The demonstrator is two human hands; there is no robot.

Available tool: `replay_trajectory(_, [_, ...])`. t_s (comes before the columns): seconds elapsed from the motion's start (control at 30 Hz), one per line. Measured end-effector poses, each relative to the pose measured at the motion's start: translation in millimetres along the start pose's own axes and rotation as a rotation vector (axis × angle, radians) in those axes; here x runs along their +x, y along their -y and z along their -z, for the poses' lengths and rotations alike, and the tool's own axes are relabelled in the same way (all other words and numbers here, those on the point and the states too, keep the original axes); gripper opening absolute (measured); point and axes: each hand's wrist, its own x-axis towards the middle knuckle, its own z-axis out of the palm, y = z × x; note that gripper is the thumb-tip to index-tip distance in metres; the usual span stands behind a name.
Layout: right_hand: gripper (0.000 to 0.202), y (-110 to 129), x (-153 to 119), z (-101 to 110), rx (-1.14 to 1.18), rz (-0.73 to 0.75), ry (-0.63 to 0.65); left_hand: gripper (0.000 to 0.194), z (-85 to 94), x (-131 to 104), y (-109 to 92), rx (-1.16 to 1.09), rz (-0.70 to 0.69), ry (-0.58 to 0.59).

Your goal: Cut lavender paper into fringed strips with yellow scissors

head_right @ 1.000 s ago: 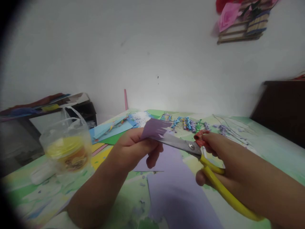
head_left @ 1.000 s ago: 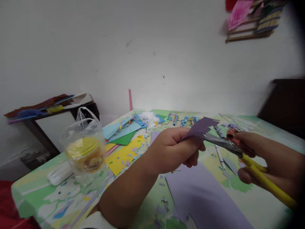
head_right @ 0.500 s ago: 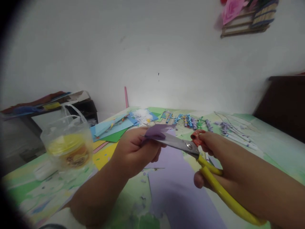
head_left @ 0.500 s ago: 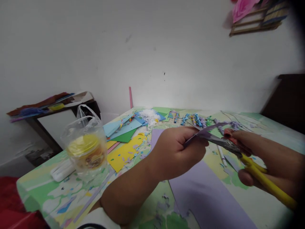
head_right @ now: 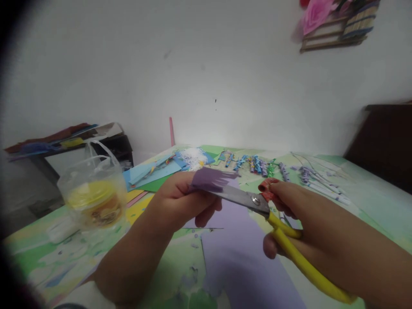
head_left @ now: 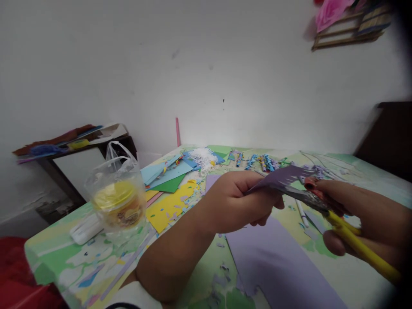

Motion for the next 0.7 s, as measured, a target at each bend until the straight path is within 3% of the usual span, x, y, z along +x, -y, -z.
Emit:
replay_trajectory(0.33, [0.034, -4, 1, 0, -0.027, -0.101, -0.022, 0.013, 4.4, -1, -6, -0.021, 0.145, 0.011])
replay_trajectory(0.47, [0.035, -5, 0, 2, -0.056, -0.086, -0.031, 0.013, 4.0, 2, -2, -0.002, 0.089, 0.026])
replay_trajectory(0.7, [0.047, -5, 0, 1, 0.037, -0.043, 0.006, 0.018, 0.9, 3, 4, 0.111, -0.019, -0.083])
